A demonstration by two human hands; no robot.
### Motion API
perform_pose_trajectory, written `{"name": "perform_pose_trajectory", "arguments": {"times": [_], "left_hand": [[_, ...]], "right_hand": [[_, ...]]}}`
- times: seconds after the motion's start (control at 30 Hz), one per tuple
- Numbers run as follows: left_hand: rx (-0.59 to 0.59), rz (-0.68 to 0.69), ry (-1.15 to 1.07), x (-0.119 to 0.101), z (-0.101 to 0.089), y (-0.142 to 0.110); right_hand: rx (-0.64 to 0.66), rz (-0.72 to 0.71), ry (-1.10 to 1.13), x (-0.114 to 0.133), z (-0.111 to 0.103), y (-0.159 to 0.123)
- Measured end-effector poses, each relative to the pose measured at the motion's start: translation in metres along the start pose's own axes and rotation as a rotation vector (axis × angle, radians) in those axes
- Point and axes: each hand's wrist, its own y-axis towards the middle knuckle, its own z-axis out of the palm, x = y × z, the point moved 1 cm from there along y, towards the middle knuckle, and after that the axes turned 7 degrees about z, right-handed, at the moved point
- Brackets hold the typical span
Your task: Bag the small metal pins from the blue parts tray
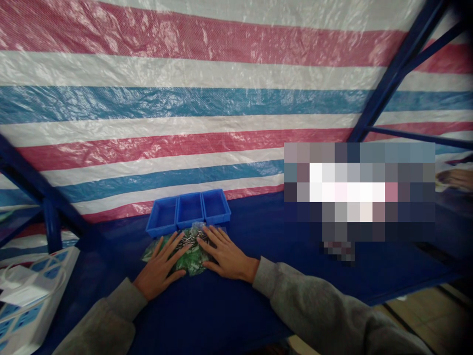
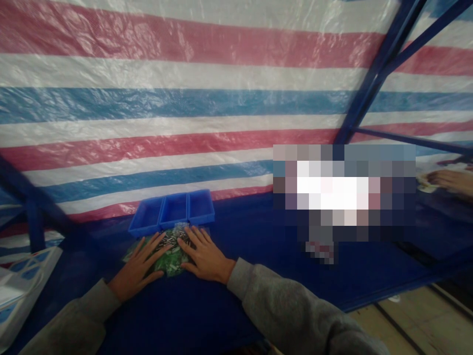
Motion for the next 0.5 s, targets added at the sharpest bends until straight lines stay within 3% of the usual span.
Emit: {"name": "perform_pose_trajectory", "arguments": {"times": [0.1, 0.5], "left_hand": [[0.043, 0.019, -0.016, 0.002, 0.004, -0.001], [0.057, -0.155, -0.001, 0.006, 0.009, -0.008]], "right_hand": [[0.035, 0.018, 0.011, -0.002, 0.002, 0.001], [0.028, 0.161, 0.050, -0.006, 0.007, 0.000]]}}
